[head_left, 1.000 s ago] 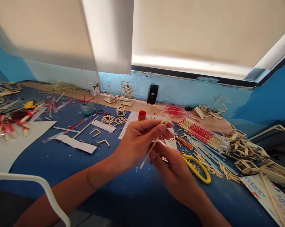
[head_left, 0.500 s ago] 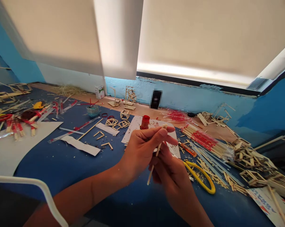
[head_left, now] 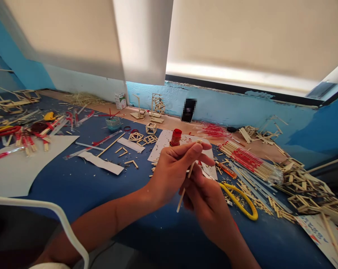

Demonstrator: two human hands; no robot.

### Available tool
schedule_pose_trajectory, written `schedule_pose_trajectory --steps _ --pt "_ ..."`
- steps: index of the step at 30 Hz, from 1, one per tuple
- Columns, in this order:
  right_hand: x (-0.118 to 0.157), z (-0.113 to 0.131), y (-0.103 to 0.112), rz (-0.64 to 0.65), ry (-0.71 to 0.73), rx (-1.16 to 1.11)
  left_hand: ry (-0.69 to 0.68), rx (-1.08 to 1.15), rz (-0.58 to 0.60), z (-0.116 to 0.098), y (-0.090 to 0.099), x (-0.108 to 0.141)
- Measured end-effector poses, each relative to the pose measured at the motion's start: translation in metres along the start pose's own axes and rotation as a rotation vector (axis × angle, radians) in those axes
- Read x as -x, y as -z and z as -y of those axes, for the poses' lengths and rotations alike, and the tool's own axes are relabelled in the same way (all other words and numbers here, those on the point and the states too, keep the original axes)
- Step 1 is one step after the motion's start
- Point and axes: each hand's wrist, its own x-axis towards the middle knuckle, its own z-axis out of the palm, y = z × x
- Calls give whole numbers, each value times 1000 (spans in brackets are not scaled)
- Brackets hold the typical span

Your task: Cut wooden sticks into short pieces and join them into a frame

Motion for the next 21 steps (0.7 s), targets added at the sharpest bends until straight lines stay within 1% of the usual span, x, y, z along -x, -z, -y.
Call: schedule_pose_trajectory --steps 3,6,9,12,14,16,19,21 --pt "0 1 -1 11 0 1 5 0 -13 1 0 2" --pt "-4 4 0 -60 56 -26 -7 3 -30 1 -1 6" --pt "-8 9 0 -112 109 -140 -2 6 -72 4 -4 7" --pt "-11 13 -1 -130 46 -180 -33 23 -104 8 -7 9" --pt "-12 14 -2 -174 13 -134 -119 56 -135 12 -10 10" --pt "-12 16 -3 -196 32 -65 -194 97 -146 17 -14 12" --pt "-8 19 3 -230 132 125 -231 110 -122 25 -15 15" --pt "-2 22 16 -264 237 346 -239 72 -55 23 -10 15"
